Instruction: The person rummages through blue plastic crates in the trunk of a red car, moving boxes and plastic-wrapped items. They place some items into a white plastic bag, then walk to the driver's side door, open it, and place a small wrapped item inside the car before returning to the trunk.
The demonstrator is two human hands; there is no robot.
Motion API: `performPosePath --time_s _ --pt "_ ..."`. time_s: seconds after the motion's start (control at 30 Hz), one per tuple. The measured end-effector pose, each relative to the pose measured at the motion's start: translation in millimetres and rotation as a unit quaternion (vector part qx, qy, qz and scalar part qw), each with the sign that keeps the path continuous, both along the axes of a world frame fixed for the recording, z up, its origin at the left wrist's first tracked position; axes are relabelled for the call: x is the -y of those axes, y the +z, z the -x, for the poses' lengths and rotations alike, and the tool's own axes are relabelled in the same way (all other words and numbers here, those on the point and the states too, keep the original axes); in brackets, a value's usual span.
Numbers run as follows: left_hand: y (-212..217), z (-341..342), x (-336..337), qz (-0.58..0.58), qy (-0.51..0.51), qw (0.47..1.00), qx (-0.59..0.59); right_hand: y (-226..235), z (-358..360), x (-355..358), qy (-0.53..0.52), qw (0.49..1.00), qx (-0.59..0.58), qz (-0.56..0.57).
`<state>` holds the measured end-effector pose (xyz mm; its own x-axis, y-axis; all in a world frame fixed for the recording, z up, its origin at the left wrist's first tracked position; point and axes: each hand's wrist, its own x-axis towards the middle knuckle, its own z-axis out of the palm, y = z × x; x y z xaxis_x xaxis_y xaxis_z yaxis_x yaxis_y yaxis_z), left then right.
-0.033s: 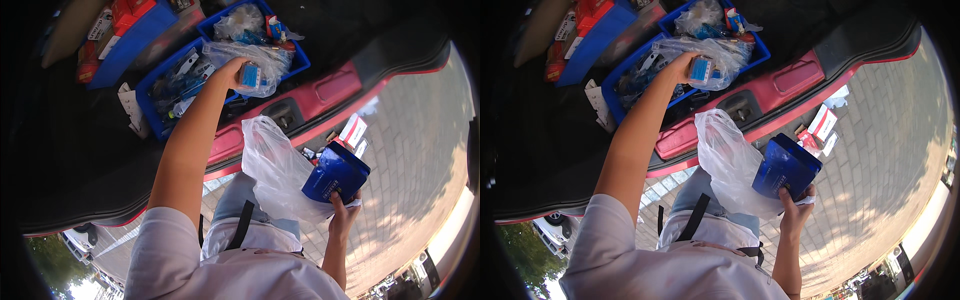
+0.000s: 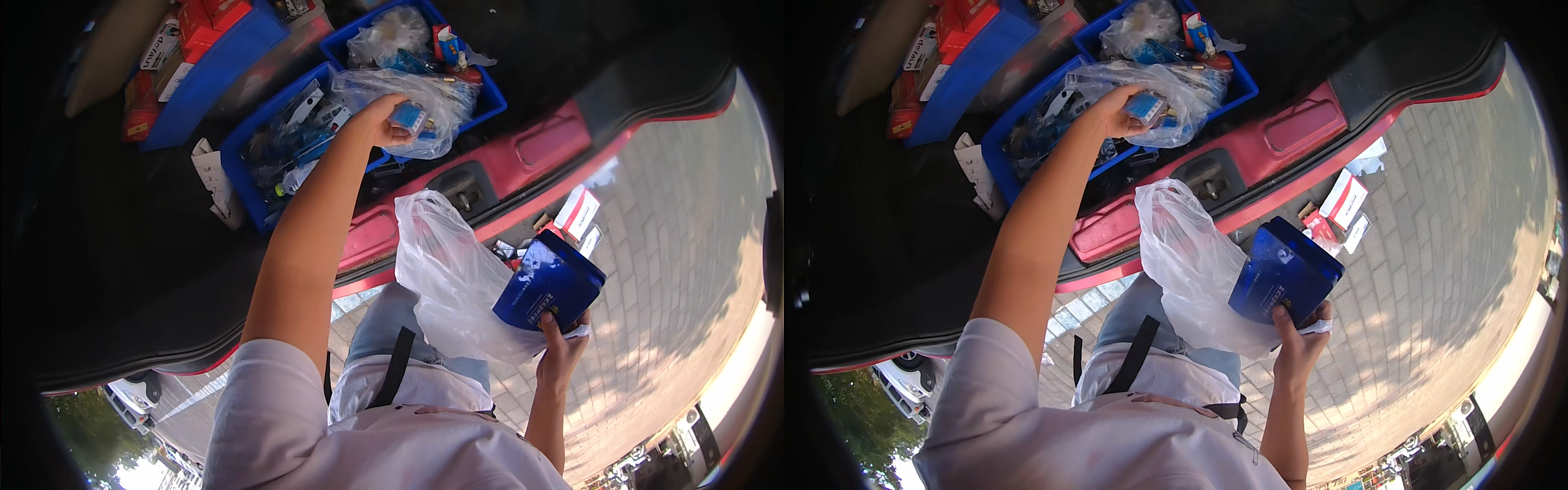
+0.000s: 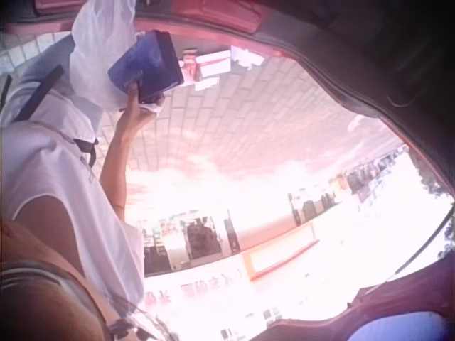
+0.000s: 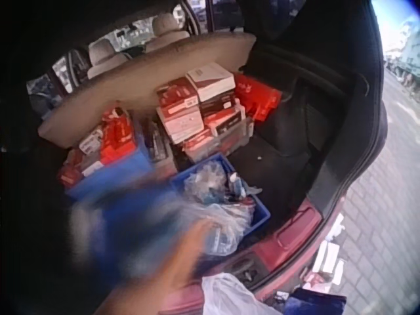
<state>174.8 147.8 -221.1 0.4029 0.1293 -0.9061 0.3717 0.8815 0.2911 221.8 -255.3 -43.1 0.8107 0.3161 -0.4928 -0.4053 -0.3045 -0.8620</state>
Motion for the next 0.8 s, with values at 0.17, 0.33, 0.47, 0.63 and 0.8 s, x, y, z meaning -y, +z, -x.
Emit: performPosePath --time_s 0.17,0.33,0.47,0.63,0.8 --pt "3 10 7 -0.278 -0.119 0.946 -0.117 3 -6 -55 -0.064 0.998 0.0 -0.005" --pt "34 36 4 -0.855 -0.028 0.496 -0.145 4 -12 -69 -0.068 0.997 0.043 0.002" --pt "33 40 -48 -0.726 0.023 0.688 -0.012 4 -17 -85 -0.041 0.998 0.037 0.015" --pt "-22 10 32 -0.704 -0.576 0.414 0.032 -5 -24 -96 -0.012 0.998 0.039 0.041" --pt "-67 23 23 -0.729 -0.589 0.349 -0.001 -15 -29 -108 0.031 0.996 0.037 0.069"
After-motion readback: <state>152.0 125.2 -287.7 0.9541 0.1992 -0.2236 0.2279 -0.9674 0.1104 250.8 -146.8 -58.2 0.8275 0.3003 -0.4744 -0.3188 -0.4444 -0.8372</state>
